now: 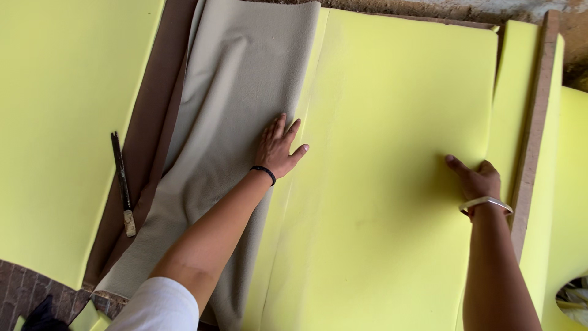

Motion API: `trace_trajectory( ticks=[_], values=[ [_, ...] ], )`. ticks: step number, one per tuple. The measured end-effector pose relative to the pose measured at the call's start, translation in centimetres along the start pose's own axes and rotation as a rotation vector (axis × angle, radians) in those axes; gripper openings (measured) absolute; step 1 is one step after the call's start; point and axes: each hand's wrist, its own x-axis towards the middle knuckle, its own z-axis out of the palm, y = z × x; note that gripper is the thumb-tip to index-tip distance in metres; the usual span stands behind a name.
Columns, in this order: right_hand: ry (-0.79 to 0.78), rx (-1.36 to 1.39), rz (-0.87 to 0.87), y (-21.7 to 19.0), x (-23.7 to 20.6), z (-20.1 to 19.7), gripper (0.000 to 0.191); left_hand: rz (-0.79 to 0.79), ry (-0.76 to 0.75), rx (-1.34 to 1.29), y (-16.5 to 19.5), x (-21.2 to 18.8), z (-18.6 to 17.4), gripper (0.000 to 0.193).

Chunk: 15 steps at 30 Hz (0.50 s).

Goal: The person cuts a thin strip of yellow foam with a long knife, then uses a spray gun to apply adhesive onto large yellow foam sheets. They lay a beige fabric sheet over the sprayed foam, unfold and position it, and press and smooth the fabric flat with both hands across the surface.

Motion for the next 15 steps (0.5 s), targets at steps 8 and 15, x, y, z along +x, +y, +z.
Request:
trace_trajectory(
  ticks=[8,15],
  values=[
    [-0.148,0.673,-0.113,1.2,1.4,-0.1,0.023,-0.055,0.004,0.149,0.2,0.8,1.9,0.081],
    [-0.087,0.201,-0.113,0.4,1.9,0.6,0.029,-0.063,0.035,0.153,0.4,1.1,2.6,0.082]
  ],
)
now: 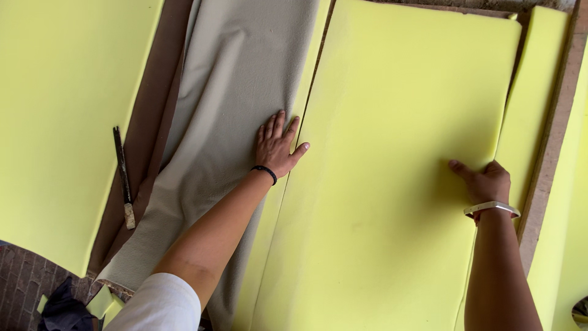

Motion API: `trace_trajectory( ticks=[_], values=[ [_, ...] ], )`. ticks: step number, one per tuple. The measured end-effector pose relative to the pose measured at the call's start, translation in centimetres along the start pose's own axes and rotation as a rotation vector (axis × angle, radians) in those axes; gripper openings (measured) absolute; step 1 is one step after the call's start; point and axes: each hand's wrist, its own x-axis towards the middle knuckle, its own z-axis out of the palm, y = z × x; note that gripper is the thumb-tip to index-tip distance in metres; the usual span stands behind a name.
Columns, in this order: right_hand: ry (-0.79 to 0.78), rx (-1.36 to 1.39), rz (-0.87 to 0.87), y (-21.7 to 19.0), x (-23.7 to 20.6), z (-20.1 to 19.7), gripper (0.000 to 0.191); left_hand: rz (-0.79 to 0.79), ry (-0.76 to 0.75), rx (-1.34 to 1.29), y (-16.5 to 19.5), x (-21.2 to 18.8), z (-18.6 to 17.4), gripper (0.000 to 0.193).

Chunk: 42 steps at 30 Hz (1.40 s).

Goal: The person cuts a thin strip of yellow foam with a long knife, then uses a spray gun to apply adhesive onto large yellow foam sheets. They lay a beige fabric sheet over the sprayed foam, unfold and position it, and press and smooth the fabric flat with both hands across the surface.

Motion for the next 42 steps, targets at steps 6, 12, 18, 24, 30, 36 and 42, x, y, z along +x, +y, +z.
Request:
trace_trajectory(
  ticks=[6,12,18,24,30,36,42],
  values=[
    [-0.015,0.205,-0.297,2.0,0.8,2.5,0.024,-0.015,0.009,-0.006,-0.4,0.3,0.7,0.085],
    [0.042,0.317,-0.305,5.1,1.9,3.1,0.02,0.011,0.045,-0.006,-0.9,0.2,1.0,0.088],
    [0.058,0.293,-0.207,2.5,1.0,2.7,0.024,0.005,0.095,-0.048,-0.3,0.2,-0.4,0.09],
    [0.073,0.042,-0.17,0.3,0.3,2.7,0.033,-0.003,0.147,-0.204,-0.3,0.2,-1.9,0.087],
    [0.12,-0.231,-0.171,-0.4,0.6,2.4,0.053,-0.012,0.182,-0.2,-0.7,3.1,-4.1,0.079],
    [0.155,-0.397,-0.135,-3.8,2.5,2.0,0.101,0.082,0.273,-0.361,-1.9,5.9,-4.6,0.074],
    [0.139,-0.358,-0.143,-4.0,2.6,2.8,0.102,0.011,0.331,-0.538,-6.0,-3.3,-2.0,0.07]
  ],
)
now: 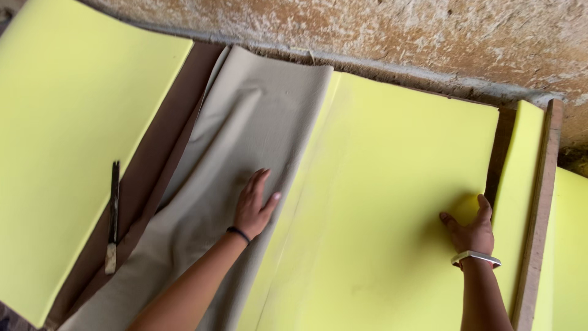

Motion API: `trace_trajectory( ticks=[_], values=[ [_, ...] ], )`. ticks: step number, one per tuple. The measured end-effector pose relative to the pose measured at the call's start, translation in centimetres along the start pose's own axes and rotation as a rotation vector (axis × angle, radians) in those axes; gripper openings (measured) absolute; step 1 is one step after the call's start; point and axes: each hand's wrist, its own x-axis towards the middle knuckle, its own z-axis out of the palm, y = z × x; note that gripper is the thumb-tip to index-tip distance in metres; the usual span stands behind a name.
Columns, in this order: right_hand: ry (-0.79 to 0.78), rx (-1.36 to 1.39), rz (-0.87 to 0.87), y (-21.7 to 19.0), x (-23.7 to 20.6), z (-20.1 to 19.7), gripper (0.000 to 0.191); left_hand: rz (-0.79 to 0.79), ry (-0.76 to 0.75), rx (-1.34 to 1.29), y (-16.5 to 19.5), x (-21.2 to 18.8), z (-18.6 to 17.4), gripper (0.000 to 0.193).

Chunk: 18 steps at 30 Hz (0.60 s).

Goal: The person cuts a thin strip of yellow foam with a long knife, then uses a spray gun to apply adhesive onto large yellow foam sheets. They lay a beige fabric sheet over the sprayed foam, unfold and position it, and press and smooth the fabric flat with both hands across the surface.

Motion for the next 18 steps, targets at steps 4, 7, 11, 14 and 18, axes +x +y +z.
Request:
trace_trajectory(
  ticks=[4,7,11,14,18],
  values=[
    [0.175,-0.211,-0.158,1.5,-0.1,1.5,0.094,-0.098,0.047,0.072,-3.6,-8.6,-3.7,0.07],
    [0.333,-0.237,-0.333,2.5,-2.1,4.0,0.075,-0.146,0.152,0.071,-6.8,-14.2,-7.0,0.066],
    [0.498,-0.249,-0.546,2.5,-8.7,6.9,0.06,-0.239,0.177,0.159,-10.6,-18.6,-11.7,0.064],
    [0.384,0.004,-0.497,1.3,-17.2,9.4,0.051,-0.337,0.17,0.2,-13.6,-21.2,-14.5,0.064],
    [0.26,0.086,-0.312,-0.1,-31.5,12.4,0.038,-0.411,0.19,0.281,-18.1,-26.0,-17.5,0.066]
  ],
)
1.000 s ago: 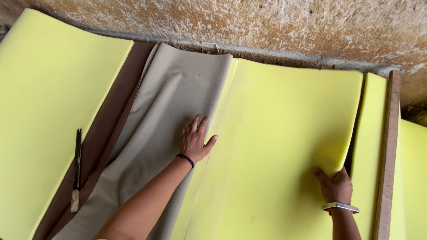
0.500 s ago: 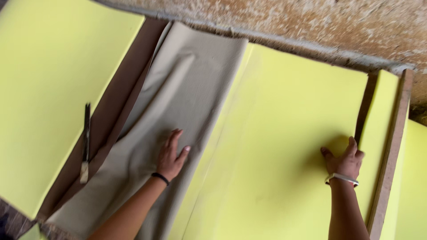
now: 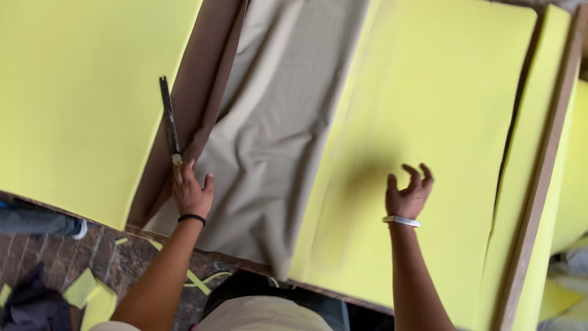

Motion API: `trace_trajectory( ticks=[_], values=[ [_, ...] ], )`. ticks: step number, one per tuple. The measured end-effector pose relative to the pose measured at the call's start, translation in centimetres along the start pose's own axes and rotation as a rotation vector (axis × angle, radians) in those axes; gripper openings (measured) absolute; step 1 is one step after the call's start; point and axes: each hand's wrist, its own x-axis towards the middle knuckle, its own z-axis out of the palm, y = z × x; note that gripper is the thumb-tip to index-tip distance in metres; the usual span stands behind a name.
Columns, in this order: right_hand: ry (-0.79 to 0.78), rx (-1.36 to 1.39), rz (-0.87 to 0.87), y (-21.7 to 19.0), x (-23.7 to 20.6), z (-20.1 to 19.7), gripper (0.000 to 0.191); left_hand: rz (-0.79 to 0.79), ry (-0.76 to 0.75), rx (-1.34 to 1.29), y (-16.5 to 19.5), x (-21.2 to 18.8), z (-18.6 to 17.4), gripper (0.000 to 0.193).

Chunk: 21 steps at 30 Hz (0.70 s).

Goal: The person cuts a thin strip of yellow foam with a long knife, then uses a spray gun to apply adhesive onto large yellow foam sheets. They lay a beige fabric sheet over the sprayed foam, unfold and position it, and press and smooth the fabric flat with both hands across the surface.

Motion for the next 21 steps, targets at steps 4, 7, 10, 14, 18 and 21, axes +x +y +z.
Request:
trace_trajectory(
  ticks=[4,7,10,14,18,21],
  values=[
    [0.022,0.109,0.093,-4.8,-13.3,-1.4,0.023,-0.076,0.001,0.056,-6.4,-2.3,-2.1,0.077],
    [-0.003,0.164,0.108,-8.1,-22.1,-1.7,0.022,-0.101,-0.059,0.098,-10.3,-3.5,-3.7,0.079],
    [-0.211,0.155,-0.035,-11.1,-28.6,-1.0,0.025,-0.182,-0.271,-0.054,-12.3,-2.9,-4.8,0.082],
    [-0.233,0.019,-0.208,-12.1,-33.0,0.5,0.04,-0.108,-0.488,-0.389,-12.9,-2.6,-5.2,0.07],
    [-0.04,0.208,0.404,-8.5,-33.7,-0.3,0.036,0.208,-0.038,-0.209,-12.4,-5.7,-5.9,0.069],
    [0.289,0.461,0.785,-4.6,-33.8,-2.9,0.042,0.421,-0.083,-0.299,-10.7,-8.6,-6.4,0.062]
  ],
)
